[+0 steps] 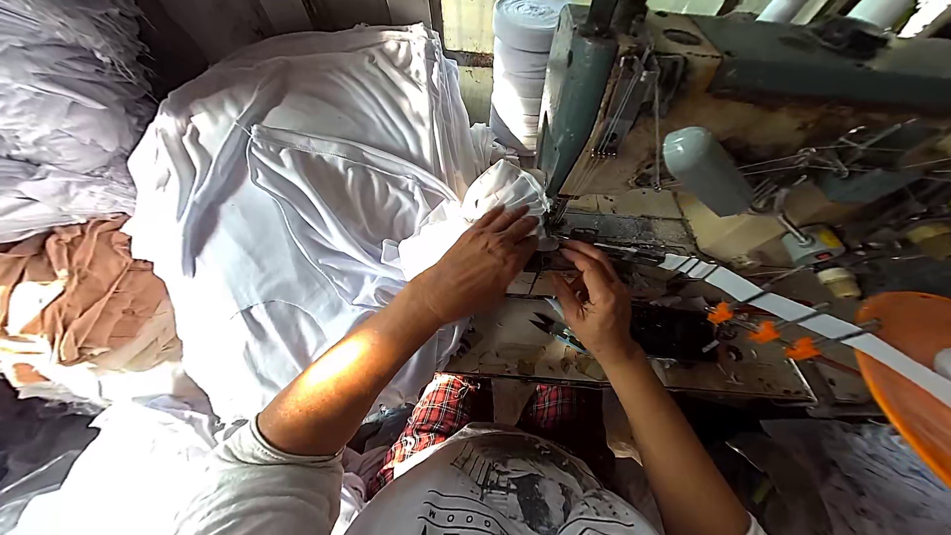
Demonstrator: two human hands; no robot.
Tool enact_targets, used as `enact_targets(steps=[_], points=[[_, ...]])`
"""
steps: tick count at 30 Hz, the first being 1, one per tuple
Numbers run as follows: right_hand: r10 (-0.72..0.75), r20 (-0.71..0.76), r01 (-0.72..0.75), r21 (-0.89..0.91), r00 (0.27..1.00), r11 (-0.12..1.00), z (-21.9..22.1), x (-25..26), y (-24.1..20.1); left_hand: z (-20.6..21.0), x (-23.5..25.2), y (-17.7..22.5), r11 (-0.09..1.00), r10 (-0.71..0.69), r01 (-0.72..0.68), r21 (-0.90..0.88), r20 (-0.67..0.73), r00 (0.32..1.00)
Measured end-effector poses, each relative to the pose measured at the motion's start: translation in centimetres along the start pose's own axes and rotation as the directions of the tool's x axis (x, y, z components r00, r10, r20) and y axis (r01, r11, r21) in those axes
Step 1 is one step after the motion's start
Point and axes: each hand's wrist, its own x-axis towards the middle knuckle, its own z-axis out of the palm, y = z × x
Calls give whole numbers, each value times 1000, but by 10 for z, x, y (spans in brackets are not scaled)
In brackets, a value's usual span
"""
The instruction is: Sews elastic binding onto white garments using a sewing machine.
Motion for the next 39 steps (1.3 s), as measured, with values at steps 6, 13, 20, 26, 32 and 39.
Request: enact_targets(steps=[6,13,20,26,32,39], points=[[-47,107,67,-187,993,980,-2,4,-2,35,7,16,987,-149,140,-75,-128,981],[-31,84,48,-212,996,976,6,-3,-1,53,1,14,992,-118,124,12,-218,969],[-68,85,93,-340,994,936,10,-10,-8,50,1,10,996,-80,88,30,-202,976],[-83,130,128,-387,988,913,9,-11,-11,44,-4,3,999,-15,20,25,-169,985],[-107,106,139,-377,989,916,11,-11,-7,47,-7,-8,999,32,-27,35,-162,986],[-107,113,144,-405,988,903,12,-12,-10,44,-5,-14,999,49,-47,14,-119,992]])
